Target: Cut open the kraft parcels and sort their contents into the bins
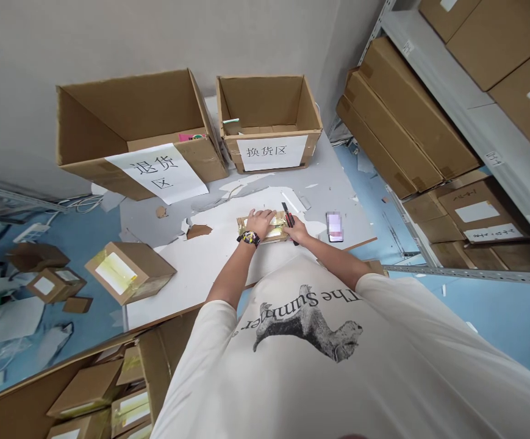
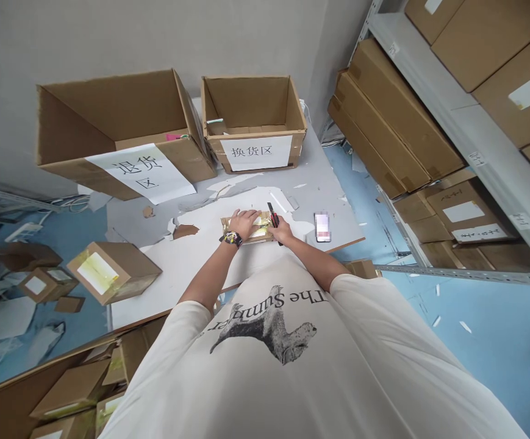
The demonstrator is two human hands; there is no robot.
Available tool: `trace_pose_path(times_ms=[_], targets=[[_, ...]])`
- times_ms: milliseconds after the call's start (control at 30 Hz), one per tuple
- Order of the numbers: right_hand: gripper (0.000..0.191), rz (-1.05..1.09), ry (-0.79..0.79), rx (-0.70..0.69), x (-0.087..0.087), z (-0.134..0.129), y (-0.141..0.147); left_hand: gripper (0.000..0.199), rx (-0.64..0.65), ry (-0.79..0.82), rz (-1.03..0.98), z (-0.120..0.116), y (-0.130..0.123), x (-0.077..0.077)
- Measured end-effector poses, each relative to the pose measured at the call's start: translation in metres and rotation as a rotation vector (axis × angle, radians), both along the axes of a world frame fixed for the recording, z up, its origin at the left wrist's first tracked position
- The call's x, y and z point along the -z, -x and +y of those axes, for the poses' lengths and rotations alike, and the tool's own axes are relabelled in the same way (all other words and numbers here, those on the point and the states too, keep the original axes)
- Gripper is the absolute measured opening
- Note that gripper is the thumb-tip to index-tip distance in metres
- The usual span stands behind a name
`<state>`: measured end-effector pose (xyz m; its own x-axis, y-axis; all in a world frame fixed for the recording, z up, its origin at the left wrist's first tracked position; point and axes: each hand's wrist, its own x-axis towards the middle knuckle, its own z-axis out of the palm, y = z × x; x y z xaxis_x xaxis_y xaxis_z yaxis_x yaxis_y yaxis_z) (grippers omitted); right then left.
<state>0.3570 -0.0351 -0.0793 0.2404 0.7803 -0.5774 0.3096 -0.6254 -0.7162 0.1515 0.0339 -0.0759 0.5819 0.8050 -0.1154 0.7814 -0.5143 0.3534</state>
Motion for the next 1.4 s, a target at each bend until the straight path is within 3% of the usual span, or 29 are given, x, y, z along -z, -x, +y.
trace_pose_path(times_ms=[267,400,567,733,967,1267,1400], targets=[[0.064,0.062,-0.048,0.031,0.005,-0.016,-0.007,0.058,-0.032,-0.064,-0.144,-0.016,-0.001,0.023],[0.063,0.049,-0.104,0.056,0.007,-0.028,-0.029,0.056,-0.045,-0.088,-0.186,-0.017,-0.002,0.028],[0.062,-0.285,-0.401,-0.281,0.001,-0.048,-0.080,0.057,-0.034,-0.114,-0.190,-0.016,0.001,0.028],[0.060,-0.513,-0.503,-0.621,-0.012,-0.063,-0.112,0.056,-0.031,-0.131,-0.188,-0.014,0.001,0.026],[0.059,-0.709,-0.409,-0.845,-0.036,-0.056,-0.097,0.058,-0.054,-0.069,-0.193,-0.016,0.001,0.020],[0.067,-0.763,-0.365,-0.865,-0.047,-0.030,-0.065,0.060,-0.047,-0.043,-0.200,-0.015,0.000,0.018],[0.065,-0.766,-0.353,-0.870,-0.052,-0.028,-0.065,0.057,-0.056,-0.049,-0.199,-0.015,-0.001,0.014]])
